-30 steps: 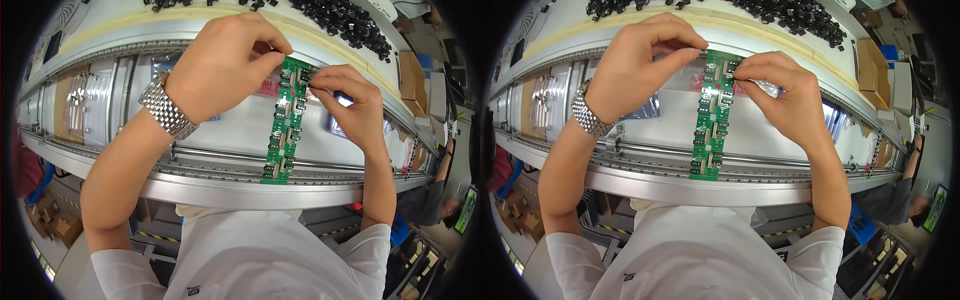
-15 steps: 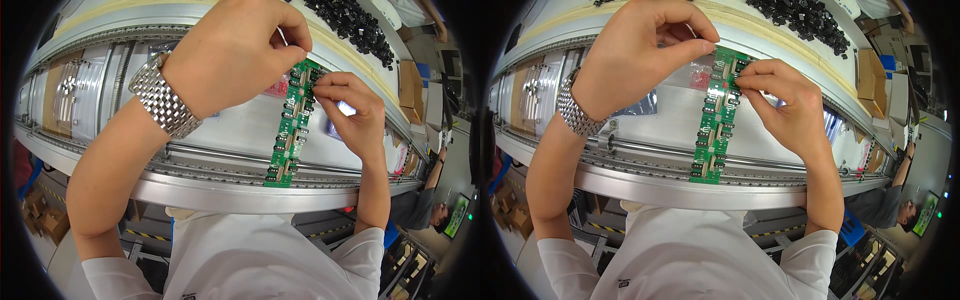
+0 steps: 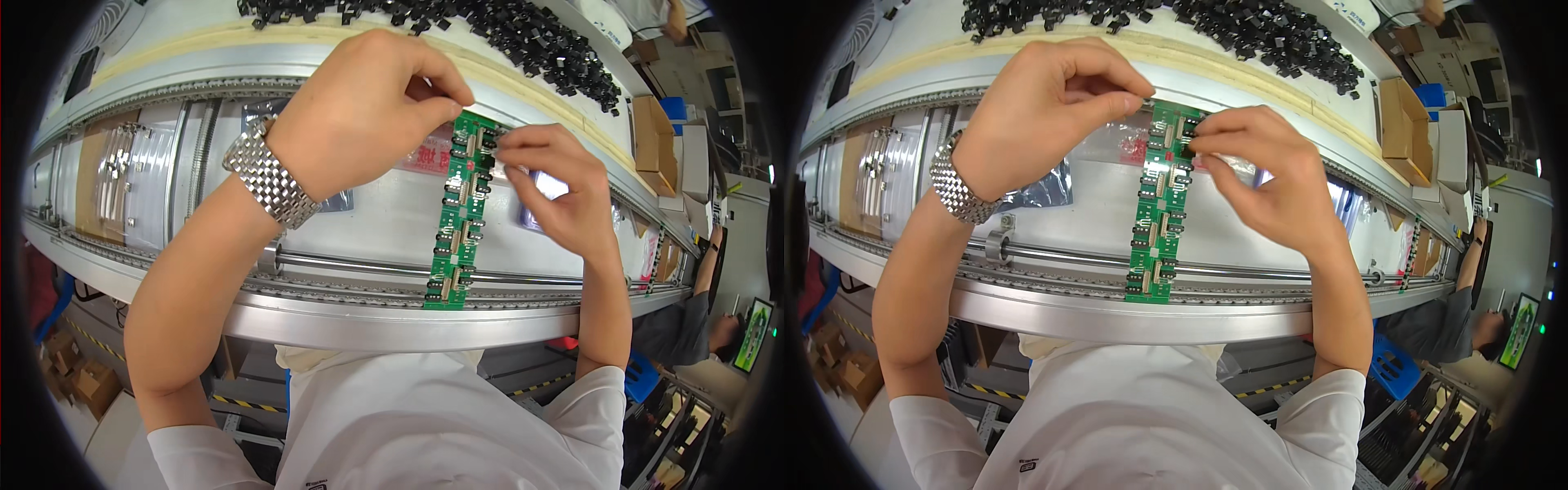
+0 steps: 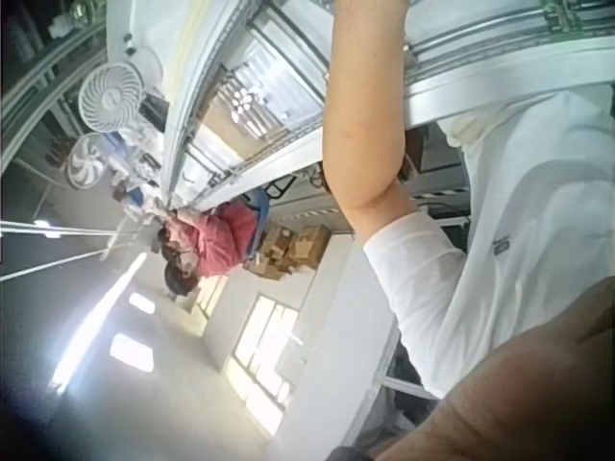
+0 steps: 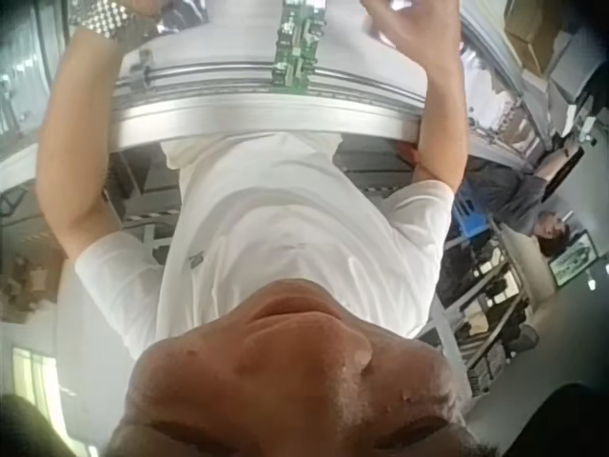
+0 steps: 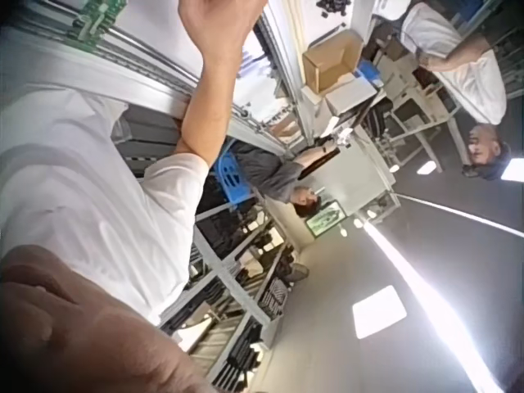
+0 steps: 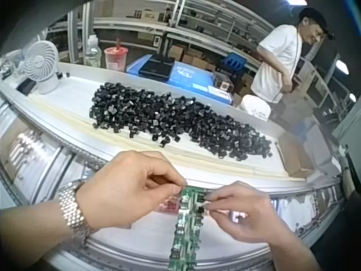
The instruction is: The person receives a circuit board, inserts small components onto it by hand, and presses the button on a power bank to activate its screen. The person then installs more components onto the circuit board and slides it down the conveyor line.
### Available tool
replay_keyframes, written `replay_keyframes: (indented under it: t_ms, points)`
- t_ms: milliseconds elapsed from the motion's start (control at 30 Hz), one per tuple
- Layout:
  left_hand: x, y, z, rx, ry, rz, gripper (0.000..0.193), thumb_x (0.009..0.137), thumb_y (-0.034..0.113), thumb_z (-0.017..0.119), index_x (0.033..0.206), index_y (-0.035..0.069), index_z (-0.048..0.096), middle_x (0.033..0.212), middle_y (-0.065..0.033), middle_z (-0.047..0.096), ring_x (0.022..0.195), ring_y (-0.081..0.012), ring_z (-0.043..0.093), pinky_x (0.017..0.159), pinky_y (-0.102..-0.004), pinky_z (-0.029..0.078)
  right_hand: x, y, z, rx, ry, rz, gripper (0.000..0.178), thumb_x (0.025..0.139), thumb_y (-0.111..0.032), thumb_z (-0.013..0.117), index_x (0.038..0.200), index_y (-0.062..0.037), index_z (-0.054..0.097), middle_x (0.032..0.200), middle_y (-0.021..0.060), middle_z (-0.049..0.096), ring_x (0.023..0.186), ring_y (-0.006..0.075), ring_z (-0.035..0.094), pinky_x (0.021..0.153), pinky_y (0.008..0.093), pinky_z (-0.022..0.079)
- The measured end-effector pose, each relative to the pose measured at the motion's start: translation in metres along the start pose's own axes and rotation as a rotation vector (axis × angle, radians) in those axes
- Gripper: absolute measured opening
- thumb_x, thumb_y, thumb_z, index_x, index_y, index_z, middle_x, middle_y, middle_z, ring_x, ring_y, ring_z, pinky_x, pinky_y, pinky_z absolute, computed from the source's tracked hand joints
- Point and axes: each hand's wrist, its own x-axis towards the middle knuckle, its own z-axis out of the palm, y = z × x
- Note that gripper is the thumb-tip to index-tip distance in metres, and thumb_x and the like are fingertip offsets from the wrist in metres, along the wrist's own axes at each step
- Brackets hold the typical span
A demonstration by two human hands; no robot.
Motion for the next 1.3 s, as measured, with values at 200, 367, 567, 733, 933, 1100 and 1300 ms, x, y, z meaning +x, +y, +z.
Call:
replay_keyframes:
  t_ms: [200, 367, 567, 733, 933, 1100, 1300]
  points:
    - [0.003, -0.002, 0.009, 0.057, 0.063, 0.122, 0.012, 0.082, 0.003, 0.068, 0.09, -0.002, 0.075, 0.083, -0.01, 0.073, 0.066, -0.019, 0.065, 0.065, -0.03, 0.053, 0.01, 0.046, -0.033, -0.14, 0.278, 0.133, 0.017, 0.087, -0.004, 0.072, 0.103, 0.0004, 0.074, 0.108, 0.0077, 0.068, 0.084, 0.015, 0.059, 0.072, 0.0256, 0.047]
    - [0.012, -0.005, 0.023, 0.33, 0.071, 0.298, 0.014, 0.082, 0.002, 0.069, 0.095, -0.001, 0.074, 0.086, -0.0098, 0.072, 0.065, -0.0227, 0.063, 0.065, -0.0327, 0.051, 0.013, 0.085, -0.041, -0.15, 0.378, 0.234, 0.019, 0.087, -0.012, 0.075, 0.103, -0.0025, 0.074, 0.101, 0.0046, 0.06, 0.073, 0.0126, 0.054, 0.065, 0.0253, 0.046]
    - [-0.004, -0.015, 0.016, 0.453, 0.137, 0.434, 0.012, 0.082, 0.002, 0.071, 0.094, 0.001, 0.074, 0.089, -0.0077, 0.065, 0.067, -0.0216, 0.059, 0.065, -0.0315, 0.05, 0.012, 0.104, -0.011, -0.412, 0.389, 0.112, 0.016, 0.087, -0.025, 0.071, 0.096, -0.0116, 0.072, 0.1, 0.0049, 0.062, 0.085, 0.0239, 0.063, 0.075, 0.0349, 0.052]
    - [-0.007, 0.001, 0.024, 0.399, 0.103, 0.336, 0.011, 0.079, 0.001, 0.072, 0.09, 0.003, 0.075, 0.086, -0.0077, 0.064, 0.066, -0.0214, 0.058, 0.065, -0.0311, 0.05, 0.0, 0.074, -0.025, -0.261, 0.405, 0.098, 0.014, 0.09, -0.02, 0.07, 0.099, -0.0099, 0.075, 0.103, 0.0028, 0.065, 0.084, 0.0216, 0.064, 0.076, 0.0317, 0.053]
    - [-0.002, 0.0, 0.019, 0.401, 0.084, 0.382, 0.016, 0.079, -0.004, 0.066, 0.093, 0.0, 0.07, 0.091, -0.0126, 0.065, 0.078, -0.0271, 0.061, 0.072, -0.0337, 0.05, 0.019, 0.098, -0.018, -0.26, 0.422, -0.025, 0.015, 0.086, -0.015, 0.063, 0.097, -0.0086, 0.07, 0.099, 0.0063, 0.068, 0.091, 0.0303, 0.065, 0.08, 0.0392, 0.052]
    - [0.019, -0.013, 0.019, 0.397, 0.052, 0.376, 0.014, 0.083, -0.003, 0.063, 0.096, -0.002, 0.068, 0.091, -0.0122, 0.064, 0.076, -0.0229, 0.059, 0.07, -0.032, 0.05, 0.017, 0.102, -0.032, -0.215, 0.48, -0.053, 0.015, 0.085, -0.011, 0.063, 0.097, -0.0065, 0.07, 0.098, 0.0084, 0.068, 0.088, 0.0316, 0.065, 0.078, 0.0397, 0.053]
    - [0.024, -0.028, 0.007, 0.457, 0.103, 0.354, 0.015, 0.084, -0.003, 0.061, 0.098, -0.002, 0.067, 0.094, -0.012, 0.064, 0.077, -0.0219, 0.059, 0.07, -0.031, 0.049, 0.008, 0.104, -0.029, -0.152, 0.423, -0.141, 0.015, 0.084, -0.008, 0.063, 0.095, -0.0046, 0.072, 0.098, 0.0097, 0.067, 0.085, 0.0325, 0.064, 0.078, 0.0396, 0.053]
